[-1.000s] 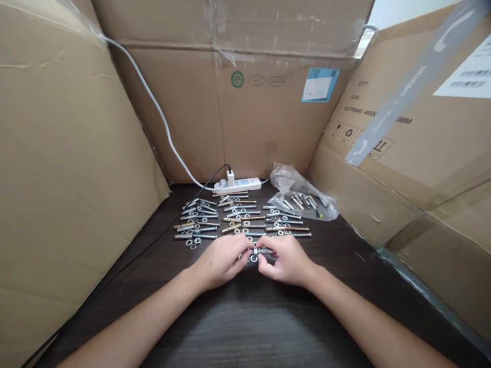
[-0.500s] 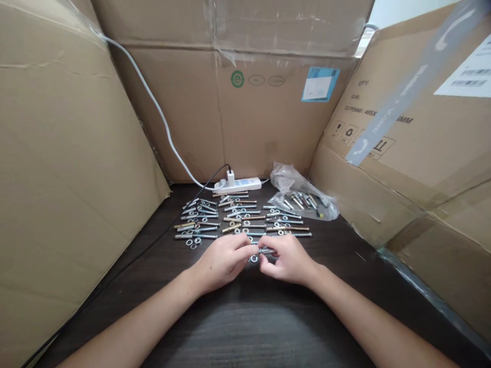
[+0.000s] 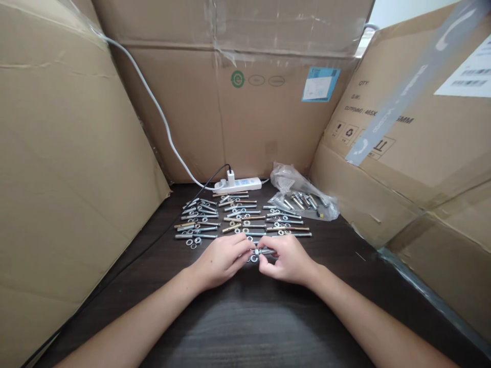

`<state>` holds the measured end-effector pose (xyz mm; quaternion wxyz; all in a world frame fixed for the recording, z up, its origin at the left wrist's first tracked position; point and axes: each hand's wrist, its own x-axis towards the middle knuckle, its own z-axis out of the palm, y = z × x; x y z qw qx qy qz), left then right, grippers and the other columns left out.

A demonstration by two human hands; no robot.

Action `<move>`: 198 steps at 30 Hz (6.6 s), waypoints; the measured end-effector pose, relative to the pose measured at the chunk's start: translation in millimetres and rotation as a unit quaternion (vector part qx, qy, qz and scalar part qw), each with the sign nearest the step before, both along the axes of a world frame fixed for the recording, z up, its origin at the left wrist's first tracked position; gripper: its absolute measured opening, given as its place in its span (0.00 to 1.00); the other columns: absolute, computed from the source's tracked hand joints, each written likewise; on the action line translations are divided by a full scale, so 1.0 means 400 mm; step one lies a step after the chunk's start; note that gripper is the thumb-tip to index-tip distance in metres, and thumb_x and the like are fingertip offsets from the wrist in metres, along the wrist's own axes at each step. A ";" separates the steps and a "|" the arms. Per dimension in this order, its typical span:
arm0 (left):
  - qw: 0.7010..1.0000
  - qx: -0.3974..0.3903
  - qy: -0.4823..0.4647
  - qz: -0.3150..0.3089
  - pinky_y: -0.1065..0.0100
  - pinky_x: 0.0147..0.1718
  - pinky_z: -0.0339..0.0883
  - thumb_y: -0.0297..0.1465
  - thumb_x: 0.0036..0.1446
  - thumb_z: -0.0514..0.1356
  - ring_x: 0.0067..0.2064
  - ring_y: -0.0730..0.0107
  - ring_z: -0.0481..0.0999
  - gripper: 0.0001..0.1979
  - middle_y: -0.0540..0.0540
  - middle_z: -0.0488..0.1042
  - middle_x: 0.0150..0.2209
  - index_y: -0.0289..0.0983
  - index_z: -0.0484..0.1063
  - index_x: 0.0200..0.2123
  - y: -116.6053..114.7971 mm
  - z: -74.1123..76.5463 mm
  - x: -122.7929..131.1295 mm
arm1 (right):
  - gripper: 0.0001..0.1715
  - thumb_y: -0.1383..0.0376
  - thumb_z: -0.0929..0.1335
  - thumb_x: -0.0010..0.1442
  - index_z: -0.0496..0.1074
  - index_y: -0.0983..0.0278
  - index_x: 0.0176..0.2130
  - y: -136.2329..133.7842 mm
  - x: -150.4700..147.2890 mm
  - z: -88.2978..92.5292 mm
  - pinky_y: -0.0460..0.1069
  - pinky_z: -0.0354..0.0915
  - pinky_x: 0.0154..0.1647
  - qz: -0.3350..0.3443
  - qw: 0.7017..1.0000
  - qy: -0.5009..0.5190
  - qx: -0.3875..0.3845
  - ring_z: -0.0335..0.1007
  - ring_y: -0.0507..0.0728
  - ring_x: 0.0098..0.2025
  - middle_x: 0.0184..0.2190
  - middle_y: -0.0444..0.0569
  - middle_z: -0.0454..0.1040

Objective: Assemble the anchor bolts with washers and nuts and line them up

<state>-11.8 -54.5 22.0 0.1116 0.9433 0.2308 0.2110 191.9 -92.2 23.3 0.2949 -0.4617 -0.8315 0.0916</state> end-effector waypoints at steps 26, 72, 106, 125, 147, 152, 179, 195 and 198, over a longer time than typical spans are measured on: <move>1.000 0.022 0.009 -0.001 0.71 0.32 0.62 0.28 0.64 0.49 0.36 0.69 0.68 0.12 0.46 0.68 0.36 0.39 0.68 0.46 -0.005 0.003 0.000 | 0.08 0.66 0.66 0.47 0.73 0.62 0.30 0.002 0.002 0.000 0.43 0.56 0.23 0.002 1.000 -0.008 0.010 0.63 0.50 0.18 0.17 0.41 0.70; 0.999 0.050 -0.016 -0.014 0.71 0.32 0.61 0.27 0.63 0.48 0.35 0.71 0.66 0.10 0.46 0.66 0.38 0.39 0.67 0.44 -0.011 -0.009 0.003 | 0.08 0.66 0.65 0.46 0.73 0.63 0.29 0.001 0.005 0.003 0.42 0.55 0.23 -0.002 1.000 0.014 0.014 0.61 0.49 0.18 0.16 0.41 0.67; 0.996 0.084 -0.008 -0.001 0.71 0.32 0.60 0.27 0.62 0.49 0.35 0.70 0.67 0.10 0.46 0.66 0.37 0.39 0.68 0.44 -0.008 -0.002 0.003 | 0.09 0.66 0.65 0.46 0.74 0.63 0.30 -0.003 0.001 0.004 0.42 0.55 0.22 -0.001 1.000 0.000 0.012 0.60 0.49 0.18 0.16 0.41 0.68; 1.000 0.024 -0.007 0.005 0.70 0.34 0.63 0.31 0.63 0.49 0.36 0.69 0.69 0.10 0.46 0.69 0.37 0.38 0.66 0.45 -0.012 0.003 0.003 | 0.08 0.66 0.65 0.47 0.73 0.63 0.29 -0.002 0.004 0.002 0.43 0.55 0.23 0.006 1.000 -0.002 0.014 0.60 0.50 0.18 0.16 0.41 0.68; 0.999 0.028 0.018 -0.024 0.70 0.32 0.60 0.31 0.66 0.47 0.33 0.70 0.68 0.14 0.47 0.69 0.31 0.36 0.69 0.34 -0.005 0.007 0.003 | 0.08 0.66 0.65 0.45 0.73 0.63 0.28 -0.004 0.002 0.003 0.43 0.55 0.23 0.006 1.000 0.003 0.015 0.60 0.50 0.18 0.15 0.41 0.67; 1.000 -0.017 -0.004 -0.004 0.71 0.34 0.62 0.31 0.65 0.48 0.36 0.70 0.69 0.09 0.47 0.70 0.35 0.37 0.67 0.42 -0.009 0.001 0.002 | 0.08 0.66 0.65 0.46 0.73 0.63 0.28 -0.004 0.002 0.002 0.43 0.55 0.23 0.004 1.000 0.004 0.016 0.60 0.50 0.18 0.16 0.41 0.67; 1.000 -0.018 0.014 -0.021 0.71 0.32 0.59 0.28 0.64 0.48 0.34 0.71 0.67 0.10 0.48 0.68 0.32 0.36 0.67 0.35 -0.012 0.006 0.004 | 0.08 0.66 0.65 0.45 0.73 0.64 0.28 -0.005 0.000 -0.001 0.42 0.54 0.23 0.012 1.000 0.012 0.008 0.60 0.49 0.18 0.16 0.41 0.67; 0.999 0.029 -0.026 -0.010 0.72 0.32 0.62 0.26 0.61 0.50 0.35 0.72 0.67 0.10 0.45 0.66 0.41 0.39 0.68 0.42 -0.011 -0.008 -0.001 | 0.08 0.66 0.65 0.46 0.73 0.63 0.28 -0.004 0.001 0.003 0.42 0.53 0.22 0.007 1.000 0.010 0.007 0.58 0.49 0.17 0.15 0.41 0.66; 1.000 0.017 -0.011 -0.003 0.72 0.32 0.62 0.27 0.61 0.50 0.34 0.72 0.67 0.08 0.45 0.66 0.40 0.38 0.68 0.41 -0.012 -0.005 0.000 | 0.08 0.66 0.65 0.46 0.73 0.63 0.28 -0.004 0.001 0.003 0.42 0.53 0.22 0.007 1.000 0.010 0.007 0.58 0.49 0.18 0.15 0.41 0.66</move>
